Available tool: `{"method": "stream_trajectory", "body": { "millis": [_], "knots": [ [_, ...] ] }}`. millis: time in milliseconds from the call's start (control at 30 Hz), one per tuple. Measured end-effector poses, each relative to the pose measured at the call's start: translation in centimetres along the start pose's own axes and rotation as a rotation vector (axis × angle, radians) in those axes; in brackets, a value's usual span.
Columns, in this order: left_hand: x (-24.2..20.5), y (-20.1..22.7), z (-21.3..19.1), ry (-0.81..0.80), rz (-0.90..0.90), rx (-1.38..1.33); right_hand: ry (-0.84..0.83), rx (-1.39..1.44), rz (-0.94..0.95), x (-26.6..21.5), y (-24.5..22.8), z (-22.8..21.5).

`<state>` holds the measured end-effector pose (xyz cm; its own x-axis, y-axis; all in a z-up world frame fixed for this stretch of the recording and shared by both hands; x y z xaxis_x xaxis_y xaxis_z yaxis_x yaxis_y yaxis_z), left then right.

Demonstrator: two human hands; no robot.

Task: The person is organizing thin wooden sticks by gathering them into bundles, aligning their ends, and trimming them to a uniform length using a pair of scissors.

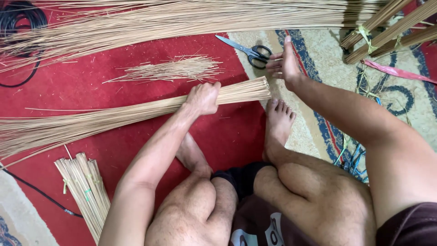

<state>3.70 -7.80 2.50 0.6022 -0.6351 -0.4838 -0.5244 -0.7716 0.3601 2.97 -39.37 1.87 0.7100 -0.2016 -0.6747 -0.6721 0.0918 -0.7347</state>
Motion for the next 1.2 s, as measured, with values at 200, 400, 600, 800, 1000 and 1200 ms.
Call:
{"method": "stream_trajectory", "body": {
  "millis": [200,400,600,800,1000,1200],
  "knots": [
    [0.4,-1.3,1.1,-0.025,-0.008,-0.013,-0.118,-0.032,0.066,-2.7,1.7,6.6],
    [0.0,-0.2,0.1,-0.003,-0.007,-0.015,-0.042,-0.029,0.015,0.7,0.1,1.3],
    [-0.4,0.1,-1.5,0.02,-0.028,-0.032,-0.012,0.047,0.063,-1.8,2.0,3.0],
    [-1.0,0.4,-2.3,0.059,-0.024,-0.04,-0.068,0.126,0.07,-3.7,0.2,6.3],
    [-1.4,2.3,-4.4,0.015,-0.014,0.062,0.019,0.041,0.087,-1.9,-4.2,1.5],
    [-1.5,0.2,-3.0,0.02,-0.015,-0.039,-0.158,0.128,0.094,-2.8,0.9,6.8]
  ]
}}
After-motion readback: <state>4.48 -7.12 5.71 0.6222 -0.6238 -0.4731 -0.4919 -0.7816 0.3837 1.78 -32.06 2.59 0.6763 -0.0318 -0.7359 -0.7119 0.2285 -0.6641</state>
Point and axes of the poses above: each hand's wrist, its own x-axis towards the middle knuckle, its own z-axis out of the palm, y = z × x, the point moved 3 cm from there along x, towards the middle knuckle, and after that the axes turned 2 degrees about x, right-handed, at the moved point
